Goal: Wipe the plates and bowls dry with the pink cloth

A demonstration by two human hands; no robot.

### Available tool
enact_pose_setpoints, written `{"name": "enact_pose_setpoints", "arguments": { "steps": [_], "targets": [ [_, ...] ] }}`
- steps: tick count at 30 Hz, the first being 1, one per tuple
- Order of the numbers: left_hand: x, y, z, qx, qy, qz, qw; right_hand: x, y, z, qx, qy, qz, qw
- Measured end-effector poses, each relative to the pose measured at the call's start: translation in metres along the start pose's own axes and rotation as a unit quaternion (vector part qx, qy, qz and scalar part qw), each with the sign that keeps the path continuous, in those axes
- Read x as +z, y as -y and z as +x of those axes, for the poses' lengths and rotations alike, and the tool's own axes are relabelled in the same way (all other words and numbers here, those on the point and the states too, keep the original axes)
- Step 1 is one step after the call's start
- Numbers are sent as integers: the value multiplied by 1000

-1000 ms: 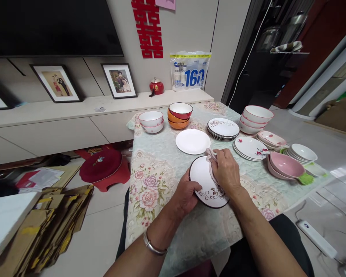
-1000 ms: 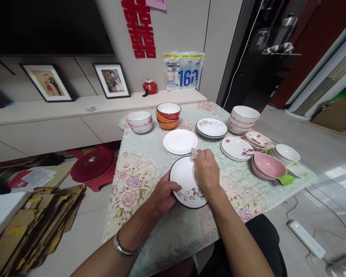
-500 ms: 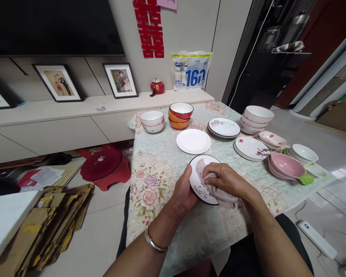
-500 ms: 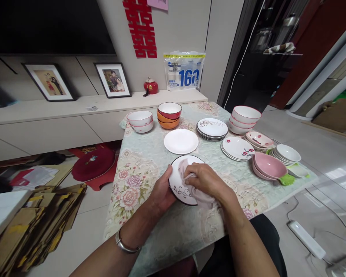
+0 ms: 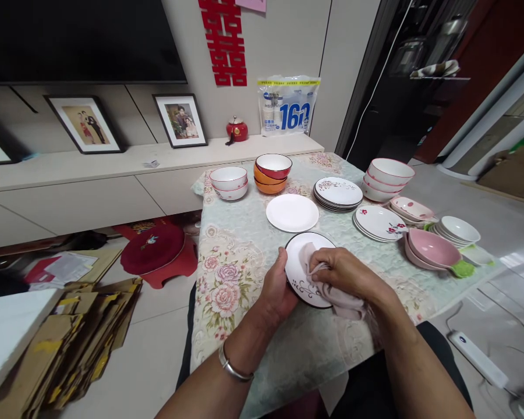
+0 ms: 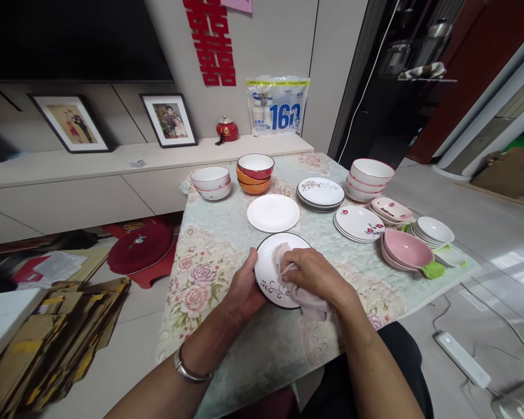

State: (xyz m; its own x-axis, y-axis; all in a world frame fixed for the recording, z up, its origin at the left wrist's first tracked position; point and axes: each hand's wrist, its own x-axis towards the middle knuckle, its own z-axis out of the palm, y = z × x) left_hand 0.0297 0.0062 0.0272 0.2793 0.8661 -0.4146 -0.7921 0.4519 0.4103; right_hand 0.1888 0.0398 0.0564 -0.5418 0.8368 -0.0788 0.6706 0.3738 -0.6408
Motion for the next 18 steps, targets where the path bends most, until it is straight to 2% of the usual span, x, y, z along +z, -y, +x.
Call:
{"name": "enact_pose_setpoints", "arguments": {
  "steps": [2,4,6,8,10,13,16,18],
  "targets": [
    [0,1,1,9,-2,4,1000,-6,-6,-1,58,-43,-46,996],
    [-1,2,1,11,3,5,1000,-4,-7,3,93,-118,-99,984],
    [-1,2,1,13,8,-2,1000,5,-2,9,87,-182,-127,971],
    [-1,2,1,10,8,-14,1000,18,9,15,45,-207,-117,970],
    [-1,0,1,4,12,-23,1000,27,20,17,-20,-179,-88,980],
    [-1,-2,1,4,8,-29,1000,26,24,11,-78,-75,-28,994],
    [1,-3,1,8,-2,-30,1000,11,12,0,-53,37,8,998],
    [2,-3,0,12,-6,-29,999,0,1,-4,4,49,-15,999]
  ]
}}
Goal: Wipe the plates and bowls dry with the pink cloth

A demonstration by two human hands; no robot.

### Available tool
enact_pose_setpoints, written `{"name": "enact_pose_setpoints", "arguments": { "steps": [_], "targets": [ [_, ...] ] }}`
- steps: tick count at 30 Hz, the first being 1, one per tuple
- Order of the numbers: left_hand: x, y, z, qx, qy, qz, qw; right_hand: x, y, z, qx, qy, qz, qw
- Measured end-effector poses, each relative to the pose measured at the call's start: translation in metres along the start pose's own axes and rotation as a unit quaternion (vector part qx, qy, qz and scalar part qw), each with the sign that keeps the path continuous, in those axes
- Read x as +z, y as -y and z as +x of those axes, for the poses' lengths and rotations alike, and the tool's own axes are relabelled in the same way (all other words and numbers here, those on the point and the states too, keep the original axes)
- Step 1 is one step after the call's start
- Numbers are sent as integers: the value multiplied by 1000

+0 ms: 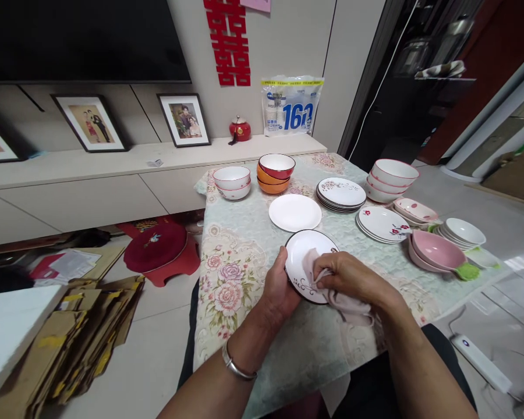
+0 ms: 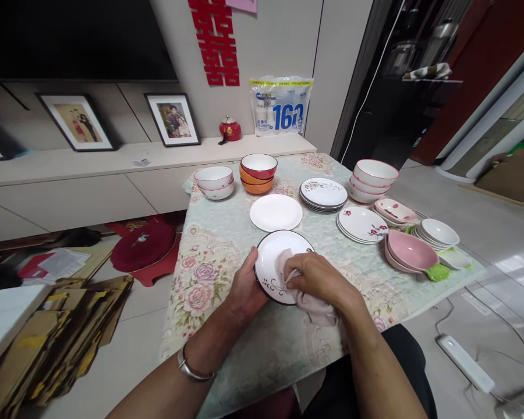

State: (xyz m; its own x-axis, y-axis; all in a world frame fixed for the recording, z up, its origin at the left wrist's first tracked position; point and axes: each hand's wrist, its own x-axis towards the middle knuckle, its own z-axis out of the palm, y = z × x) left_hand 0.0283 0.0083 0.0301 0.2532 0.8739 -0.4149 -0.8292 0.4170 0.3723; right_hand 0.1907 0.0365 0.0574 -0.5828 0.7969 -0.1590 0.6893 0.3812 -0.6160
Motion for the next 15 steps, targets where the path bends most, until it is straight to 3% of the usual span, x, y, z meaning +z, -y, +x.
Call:
{"name": "enact_pose_setpoints", "arguments": {
  "steps": [2,5,9,12,15],
  "targets": [
    [1,1,-1,11,-12,3,1000,-6,-8,-1,61,-48,-47,996],
    [2,1,-1,23,-21,10,999,-2,-9,8,110,-168,-129,971],
    [1,1,0,25,-12,5,1000,21,10,23,53,-259,-125,956],
    [1,-2,0,13,-12,-7,1000,31,24,25,-44,-217,-66,973],
    [1,-3,-1,10,-13,-11,1000,25,24,17,-98,-97,18,990]
  ]
}}
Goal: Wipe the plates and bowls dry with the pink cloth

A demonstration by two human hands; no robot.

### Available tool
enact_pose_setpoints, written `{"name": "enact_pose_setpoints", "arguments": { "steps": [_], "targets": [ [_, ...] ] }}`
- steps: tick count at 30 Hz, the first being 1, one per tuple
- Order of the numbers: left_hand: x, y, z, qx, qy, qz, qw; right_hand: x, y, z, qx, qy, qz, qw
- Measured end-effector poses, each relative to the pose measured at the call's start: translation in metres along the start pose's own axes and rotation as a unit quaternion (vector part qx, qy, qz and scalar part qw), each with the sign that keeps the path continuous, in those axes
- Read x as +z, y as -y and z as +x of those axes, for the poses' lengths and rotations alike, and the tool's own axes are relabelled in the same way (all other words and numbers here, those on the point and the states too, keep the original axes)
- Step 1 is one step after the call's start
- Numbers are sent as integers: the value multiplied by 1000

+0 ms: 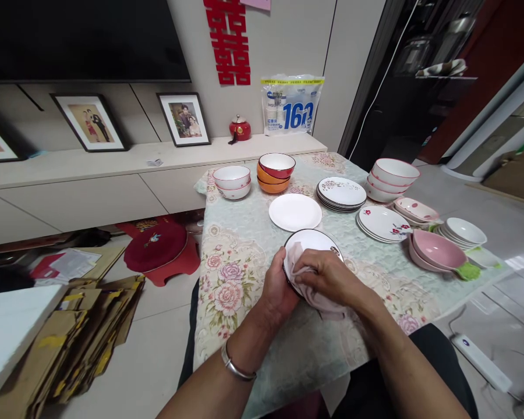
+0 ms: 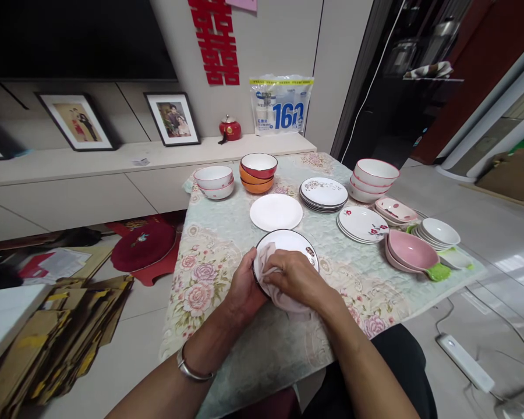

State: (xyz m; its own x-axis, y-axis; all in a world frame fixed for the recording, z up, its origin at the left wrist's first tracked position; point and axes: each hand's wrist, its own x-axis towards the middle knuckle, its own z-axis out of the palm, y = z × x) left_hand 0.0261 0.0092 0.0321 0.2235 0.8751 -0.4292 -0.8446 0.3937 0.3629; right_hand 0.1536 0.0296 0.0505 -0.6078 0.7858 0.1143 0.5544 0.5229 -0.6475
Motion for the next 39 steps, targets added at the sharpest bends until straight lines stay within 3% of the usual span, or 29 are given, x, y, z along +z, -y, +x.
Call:
{"name": "enact_pose_setpoints", "arguments": {
  "steps": [3,5,8,11,13,17,19,25,30,34,39],
  "targets": [
    [0,1,1,10,13,1,1000,-17,-12,-9,29,88,37,995],
    [1,1,2,19,17,3,1000,-27,-22,-13,83,91,12,992],
    [1,0,1,36,-6,18,999,-32,-31,-12,162,22,-81,983],
    [0,-2,-1,43,-23,34,998,-28,-27,-9,190,-61,-192,961],
    [0,-4,-1,40,-17,33,998,-23,-18,-7,172,-58,-198,963],
    [-3,-2,2,41,-12,15,999,-11,6,-5,65,26,-104,992],
    [-4,0,3,36,-11,9,999,-4,11,-1,41,16,-94,995],
    [-2,1,-1,20,-31,17,999,-2,-9,6,119,-103,-166,974],
    [-3,0,1,20,-55,23,998,-25,-15,-8,184,-21,-207,961],
    [-3,-1,2,23,-27,19,999,-23,3,-11,133,35,-142,980],
    [0,-2,-3,10,-7,13,1000,-2,7,3,64,-29,-108,992]
  ]
}}
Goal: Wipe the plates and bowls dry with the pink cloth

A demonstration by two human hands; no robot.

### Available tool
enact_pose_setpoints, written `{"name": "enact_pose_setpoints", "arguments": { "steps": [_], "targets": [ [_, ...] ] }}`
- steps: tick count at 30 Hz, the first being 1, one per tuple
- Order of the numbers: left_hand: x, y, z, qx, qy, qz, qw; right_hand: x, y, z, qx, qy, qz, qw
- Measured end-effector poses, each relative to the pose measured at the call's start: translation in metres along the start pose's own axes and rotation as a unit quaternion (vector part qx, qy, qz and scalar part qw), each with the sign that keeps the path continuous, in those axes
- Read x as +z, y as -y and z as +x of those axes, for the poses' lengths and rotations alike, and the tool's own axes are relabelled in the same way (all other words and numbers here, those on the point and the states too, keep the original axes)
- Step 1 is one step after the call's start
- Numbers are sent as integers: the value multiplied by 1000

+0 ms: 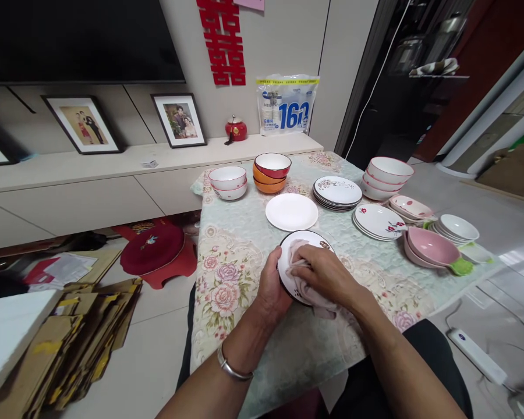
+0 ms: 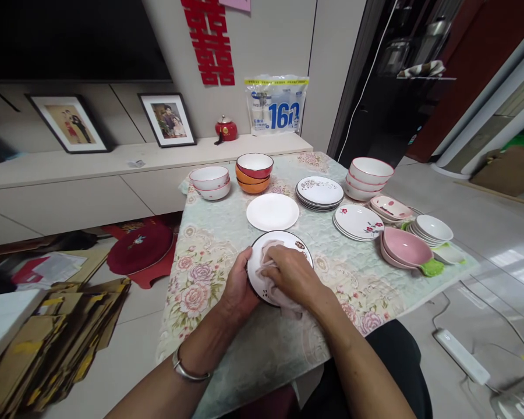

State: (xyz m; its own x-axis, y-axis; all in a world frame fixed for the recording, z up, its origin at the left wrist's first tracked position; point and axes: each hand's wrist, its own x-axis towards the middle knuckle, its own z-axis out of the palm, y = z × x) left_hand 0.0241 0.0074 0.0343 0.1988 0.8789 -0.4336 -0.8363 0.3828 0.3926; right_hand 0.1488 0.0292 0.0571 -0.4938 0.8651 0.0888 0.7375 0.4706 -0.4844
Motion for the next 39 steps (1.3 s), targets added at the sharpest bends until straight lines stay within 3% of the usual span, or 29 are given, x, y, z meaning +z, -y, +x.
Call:
{"name": "enact_pose_setpoints", "arguments": {
  "steps": [5,9,11,13,17,20,24,28,33,36,39],
  "targets": [
    [1,-2,-2,6,-27,14,1000,-2,-21,4,75,-80,-53,993],
    [0,-3,-1,1,-34,23,999,-18,-27,-7,134,-2,-103,986],
    [1,-3,-1,5,-31,23,999,-21,-22,-11,117,29,-83,989],
    [1,-2,-1,7,-12,19,1000,-18,-14,-11,74,23,-61,995],
    [1,2,0,-11,12,2,1000,-2,-2,0,-14,-28,-45,999],
    [-1,4,0,-16,-6,13,1000,6,-5,8,-24,-81,-55,995],
    [-4,7,0,12,-33,35,999,1,-15,10,69,-136,-114,982],
    [-4,7,0,48,-48,53,996,-14,-22,4,183,-57,-193,962],
    [-2,3,-2,71,-1,68,995,-25,-28,-4,243,23,-236,941],
    [-3,2,-3,52,-6,70,996,-20,-23,-2,222,0,-232,947],
    [-7,4,-1,47,-30,82,995,-8,-12,2,137,-37,-179,974]
  ]
}}
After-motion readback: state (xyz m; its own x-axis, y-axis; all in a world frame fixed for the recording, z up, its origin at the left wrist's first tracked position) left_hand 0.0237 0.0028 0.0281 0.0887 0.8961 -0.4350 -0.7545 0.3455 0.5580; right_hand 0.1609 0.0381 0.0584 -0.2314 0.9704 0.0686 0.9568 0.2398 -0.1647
